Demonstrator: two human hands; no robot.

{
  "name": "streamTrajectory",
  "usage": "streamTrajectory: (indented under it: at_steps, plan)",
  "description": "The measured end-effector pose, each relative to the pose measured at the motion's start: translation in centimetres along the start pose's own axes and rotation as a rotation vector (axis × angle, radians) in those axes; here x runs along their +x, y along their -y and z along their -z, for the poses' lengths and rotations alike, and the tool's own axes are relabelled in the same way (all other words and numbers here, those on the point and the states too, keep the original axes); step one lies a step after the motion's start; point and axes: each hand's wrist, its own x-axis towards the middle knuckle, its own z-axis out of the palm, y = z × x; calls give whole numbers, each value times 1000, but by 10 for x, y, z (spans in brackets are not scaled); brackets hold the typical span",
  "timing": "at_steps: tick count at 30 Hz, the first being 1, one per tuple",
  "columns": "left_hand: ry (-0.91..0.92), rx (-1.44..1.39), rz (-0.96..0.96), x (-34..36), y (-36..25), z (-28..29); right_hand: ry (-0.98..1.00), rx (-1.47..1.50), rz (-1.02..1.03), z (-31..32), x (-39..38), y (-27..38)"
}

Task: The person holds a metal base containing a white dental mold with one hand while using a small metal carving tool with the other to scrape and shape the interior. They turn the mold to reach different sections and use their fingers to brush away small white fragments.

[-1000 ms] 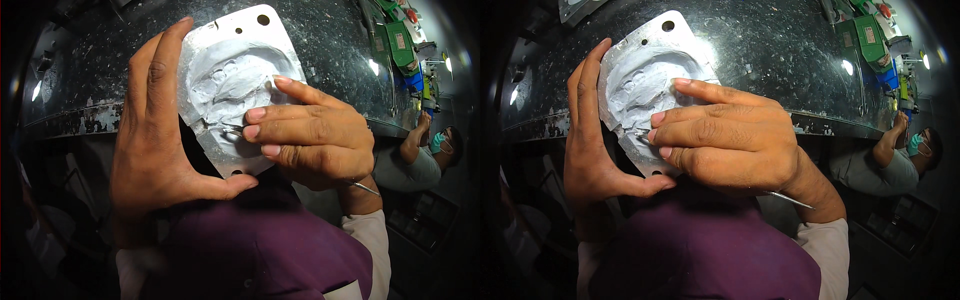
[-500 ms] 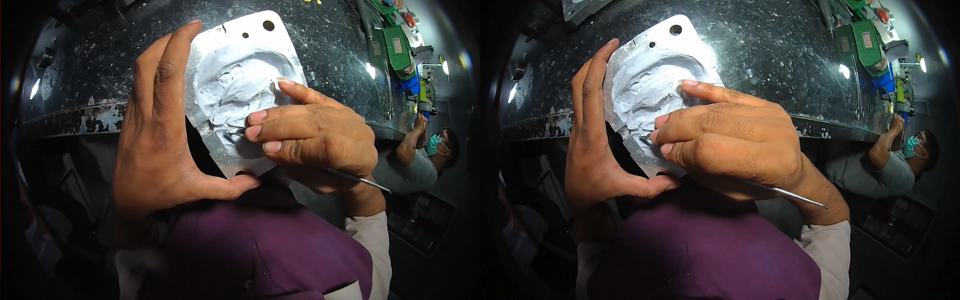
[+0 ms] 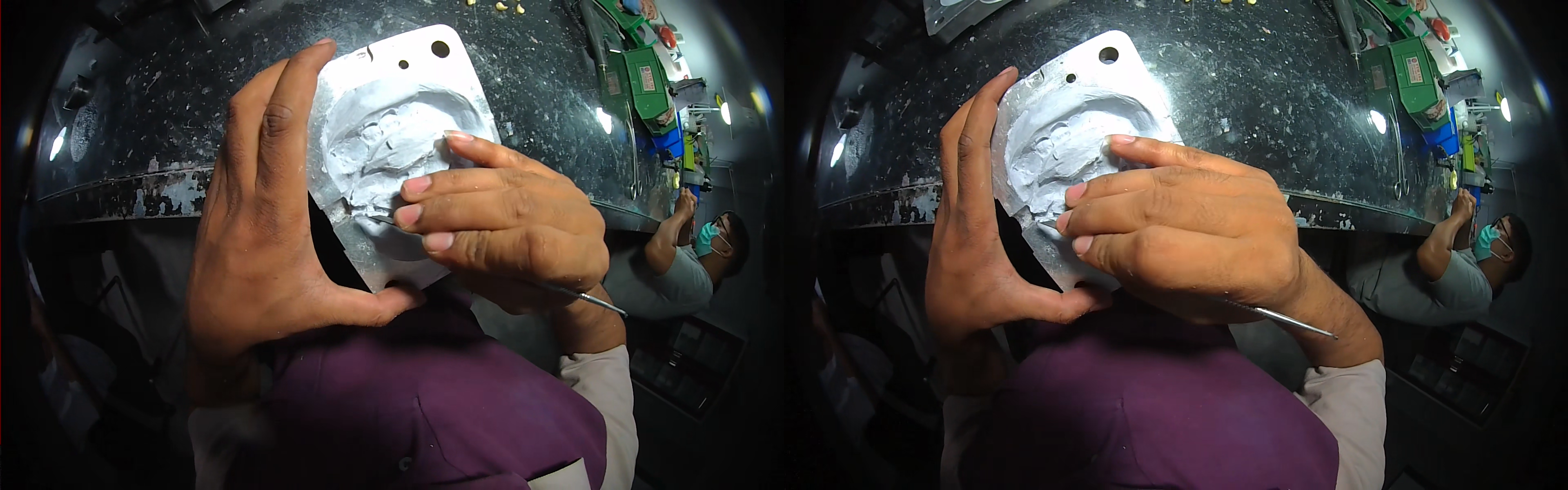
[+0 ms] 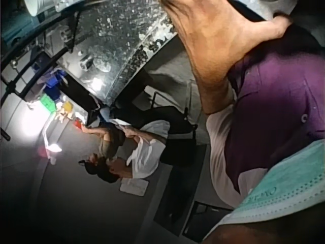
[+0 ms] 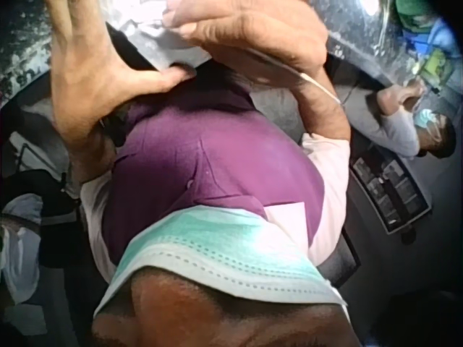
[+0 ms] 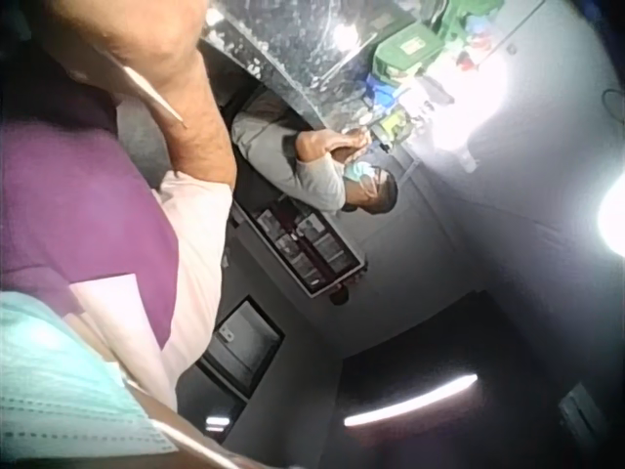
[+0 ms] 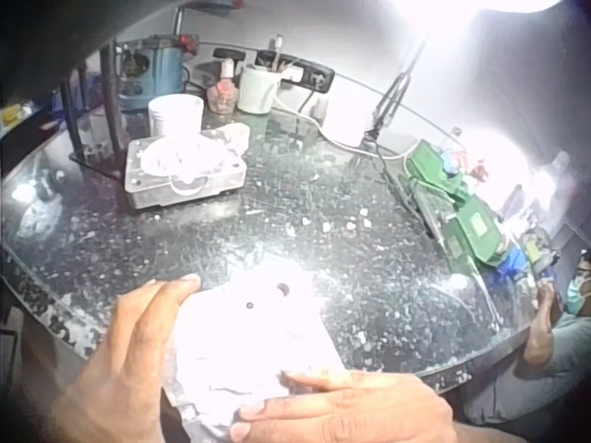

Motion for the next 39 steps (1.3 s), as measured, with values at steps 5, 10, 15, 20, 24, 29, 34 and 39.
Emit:
streamTrajectory:
  at_steps: [5, 10, 15, 20, 24, 29, 34, 39]
  plan:
    - [-1, -12, 8, -2, 1, 2, 46, -14, 46, -2, 6, -4]
    - [6, 3, 9, -1, 0, 1, 41, -13, 42, -2, 7, -5]
    - [15, -11, 38, -2, -1, 3, 39, -2, 53, -1, 9, -7]
    - [15, -12, 15, 0, -1, 2, 24, 15, 52, -4, 4, -10]
    - [20, -37, 31, -1, 0, 3, 24, -8, 79, -4, 6, -9]
    - [18, -3, 7, -2, -1, 4, 54, 107, 45, 7, 19, -17]
    - [31, -21, 30, -1, -3, 4, 96, 139, 91, 17, 31, -23]
    - [41, -26, 24, -2, -1, 6, 187, 100, 90, 22, 41, -21]
